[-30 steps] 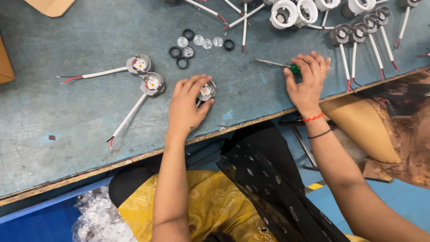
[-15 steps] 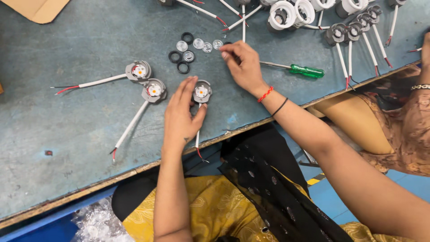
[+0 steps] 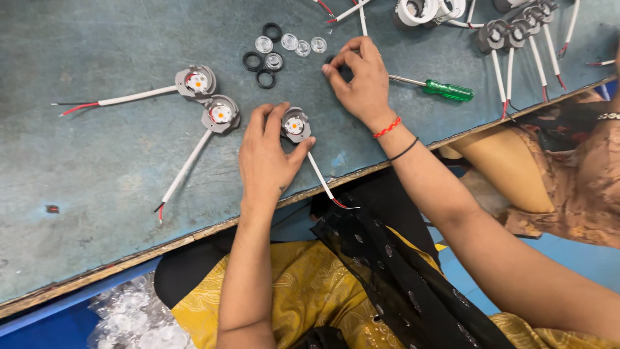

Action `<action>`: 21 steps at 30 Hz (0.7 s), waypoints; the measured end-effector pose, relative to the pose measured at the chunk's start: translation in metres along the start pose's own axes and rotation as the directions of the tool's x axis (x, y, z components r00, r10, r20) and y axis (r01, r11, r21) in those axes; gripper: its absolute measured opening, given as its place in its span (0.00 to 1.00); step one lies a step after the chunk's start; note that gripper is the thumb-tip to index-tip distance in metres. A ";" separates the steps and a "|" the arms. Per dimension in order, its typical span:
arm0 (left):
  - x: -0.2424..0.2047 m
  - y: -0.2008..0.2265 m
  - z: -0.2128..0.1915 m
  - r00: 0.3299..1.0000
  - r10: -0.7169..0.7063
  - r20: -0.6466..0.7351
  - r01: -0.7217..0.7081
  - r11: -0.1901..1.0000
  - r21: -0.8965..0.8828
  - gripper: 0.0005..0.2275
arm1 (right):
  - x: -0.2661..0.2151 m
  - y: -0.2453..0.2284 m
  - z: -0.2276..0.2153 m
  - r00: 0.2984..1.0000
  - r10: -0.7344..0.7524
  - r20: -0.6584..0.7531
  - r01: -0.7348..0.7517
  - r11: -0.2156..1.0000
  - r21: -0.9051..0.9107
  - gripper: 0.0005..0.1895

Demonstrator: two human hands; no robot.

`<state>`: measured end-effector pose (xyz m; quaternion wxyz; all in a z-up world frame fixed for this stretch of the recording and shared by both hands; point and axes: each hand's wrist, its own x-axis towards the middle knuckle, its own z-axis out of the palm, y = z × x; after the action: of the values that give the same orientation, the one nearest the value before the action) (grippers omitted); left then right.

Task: The person assembles small electrical components, likely LED light fixtures, at a workbench. They use a screwdriver to tighten screws on the fixtures and attach black rubber rings to the base of each unit.

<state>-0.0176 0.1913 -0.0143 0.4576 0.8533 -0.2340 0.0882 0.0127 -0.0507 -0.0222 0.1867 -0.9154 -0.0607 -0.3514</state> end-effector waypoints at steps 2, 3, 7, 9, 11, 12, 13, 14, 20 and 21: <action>0.000 0.000 0.000 0.997 0.057 -0.044 -0.057 0.998 0.005 0.29 | -0.002 0.003 -0.001 0.998 -0.016 0.054 0.011 0.995 0.098 0.09; 0.000 0.001 0.001 0.999 0.039 -0.033 -0.040 0.999 -0.010 0.29 | -0.002 0.004 -0.002 0.997 -0.025 0.079 0.013 0.989 0.148 0.09; -0.001 -0.001 -0.001 1.000 0.012 0.001 -0.012 1.000 -0.022 0.29 | 0.004 0.008 0.004 0.995 0.048 0.082 -0.067 0.967 0.246 0.08; -0.001 -0.001 -0.001 0.999 0.046 -0.004 -0.046 0.999 -0.009 0.30 | 0.011 0.010 0.009 0.997 0.043 0.064 -0.053 0.985 0.167 0.12; -0.001 -0.003 -0.002 0.994 0.107 -0.022 -0.107 0.994 0.013 0.32 | 0.016 0.012 0.014 0.981 0.154 0.118 -0.165 0.982 0.093 0.14; 0.000 -0.003 -0.004 0.994 0.111 -0.011 -0.111 0.994 -0.001 0.31 | 0.019 0.012 0.016 0.967 0.211 0.141 -0.221 0.974 0.056 0.16; 0.000 -0.003 -0.004 0.993 0.115 0.000 -0.115 0.993 -0.015 0.31 | 0.022 0.013 0.018 0.972 0.196 0.128 -0.200 0.980 0.016 0.15; -0.001 -0.004 -0.006 0.993 0.120 0.014 -0.120 0.992 -0.027 0.32 | 0.024 0.013 0.021 0.976 0.183 0.115 -0.182 0.983 -0.022 0.13; 0.000 -0.004 -0.009 0.991 0.117 0.064 -0.116 0.993 -0.023 0.33 | 0.013 0.016 0.020 0.987 0.100 0.126 -0.098 0.995 -0.022 0.11; 0.000 -0.003 -0.008 0.991 0.118 0.064 -0.117 0.993 -0.025 0.33 | 0.010 0.017 0.017 0.988 0.089 0.130 -0.091 0.996 0.017 0.11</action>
<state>-0.0151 0.1996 -0.0119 0.4529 0.8355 -0.2996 0.0843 0.0345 -0.0605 -0.0326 0.2086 -0.9359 -0.0353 -0.2818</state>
